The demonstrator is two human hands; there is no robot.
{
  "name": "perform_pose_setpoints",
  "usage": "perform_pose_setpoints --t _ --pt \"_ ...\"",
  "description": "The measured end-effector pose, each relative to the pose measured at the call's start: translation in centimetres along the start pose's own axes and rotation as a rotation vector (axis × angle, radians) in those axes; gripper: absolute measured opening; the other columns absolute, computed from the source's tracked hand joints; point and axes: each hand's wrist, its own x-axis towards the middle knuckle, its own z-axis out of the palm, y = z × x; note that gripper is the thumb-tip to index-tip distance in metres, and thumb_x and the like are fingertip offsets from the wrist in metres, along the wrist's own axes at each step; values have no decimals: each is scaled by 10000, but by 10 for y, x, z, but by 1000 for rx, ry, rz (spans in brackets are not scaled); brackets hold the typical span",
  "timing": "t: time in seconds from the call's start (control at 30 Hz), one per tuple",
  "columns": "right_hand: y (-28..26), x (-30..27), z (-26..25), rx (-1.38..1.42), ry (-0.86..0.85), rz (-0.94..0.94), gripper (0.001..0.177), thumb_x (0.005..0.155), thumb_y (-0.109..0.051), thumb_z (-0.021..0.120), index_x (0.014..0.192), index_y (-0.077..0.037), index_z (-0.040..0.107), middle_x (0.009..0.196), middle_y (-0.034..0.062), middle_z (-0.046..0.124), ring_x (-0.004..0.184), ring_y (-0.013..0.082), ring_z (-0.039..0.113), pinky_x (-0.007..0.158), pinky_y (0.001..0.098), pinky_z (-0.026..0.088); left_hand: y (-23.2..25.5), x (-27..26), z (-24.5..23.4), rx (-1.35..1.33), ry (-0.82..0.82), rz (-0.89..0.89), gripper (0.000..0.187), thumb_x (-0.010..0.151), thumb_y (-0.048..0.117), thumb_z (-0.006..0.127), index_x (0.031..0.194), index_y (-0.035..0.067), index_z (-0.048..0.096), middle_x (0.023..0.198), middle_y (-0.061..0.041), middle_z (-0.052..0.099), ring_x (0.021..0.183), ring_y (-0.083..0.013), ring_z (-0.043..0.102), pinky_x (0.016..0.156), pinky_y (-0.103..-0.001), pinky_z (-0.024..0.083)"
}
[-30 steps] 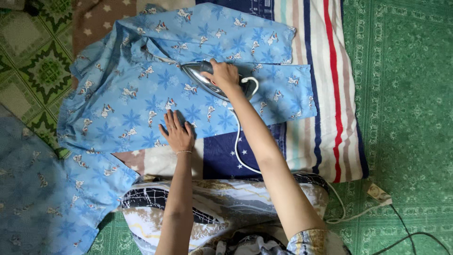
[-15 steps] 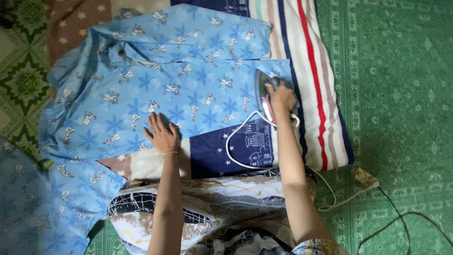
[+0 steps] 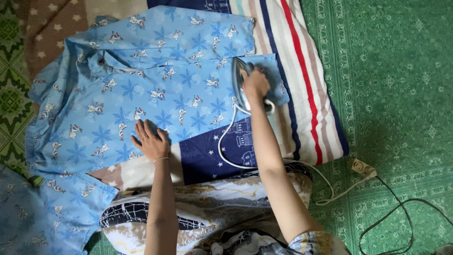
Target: The person irons a light blue patterned shirt laid out on a bed. They use an electric iron to smooth the fabric, frequently adjusting and folding the shirt to access different sections.
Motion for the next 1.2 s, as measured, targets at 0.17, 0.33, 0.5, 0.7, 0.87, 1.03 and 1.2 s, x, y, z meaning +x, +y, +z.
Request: perform_pose_setpoints --t 0.17,0.33,0.5,0.7,0.87,1.03,1.2 --pt "-14 18 12 9 98 -107 562 901 -641 648 1134 -130 682 1016 179 754 981 358 732 797 469 577 2 1 -4 -34 14 -3 620 1000 340 493 1557 69 454 1686 -122 351 1571 -282 266 1263 -566 102" --pt "19 10 2 -26 58 -70 563 893 -638 649 1136 -130 674 1015 192 739 960 367 728 760 479 578 0 0 -3 -32 18 10 596 1008 334 493 1540 67 477 1676 -122 365 1568 -283 276 1265 -565 106" --pt "97 -14 -1 -60 216 -73 566 934 -616 672 1105 -76 680 958 206 753 891 385 737 742 490 577 -2 -2 2 -22 51 38 594 1021 329 506 1548 56 482 1689 -123 364 1574 -288 272 1267 -565 110" --pt "98 31 5 -69 371 -12 550 874 -585 704 1014 -54 690 876 201 744 792 372 744 659 482 581 5 7 11 -142 7 -104 635 893 292 587 1481 68 501 1637 -143 393 1548 -312 280 1249 -624 81" --pt "81 88 7 -22 348 -9 507 912 -591 673 982 -90 711 875 183 751 814 369 743 690 485 579 57 -10 39 -188 72 82 724 868 227 606 1542 30 432 1640 -224 366 1563 -422 210 1243 -644 68" --pt "91 118 3 -12 294 30 539 931 -618 645 1009 -88 709 927 185 754 863 366 745 717 472 586 130 -42 44 -156 -284 374 736 1005 461 439 1628 94 298 1719 -110 230 1598 -265 141 1284 -582 34" --pt "131 78 -8 -36 164 84 598 903 -660 630 1105 -101 687 990 216 737 938 395 724 753 489 581 141 -41 39 75 -324 444 899 969 706 288 1639 116 182 1723 -74 113 1584 -233 67 1245 -570 -7"
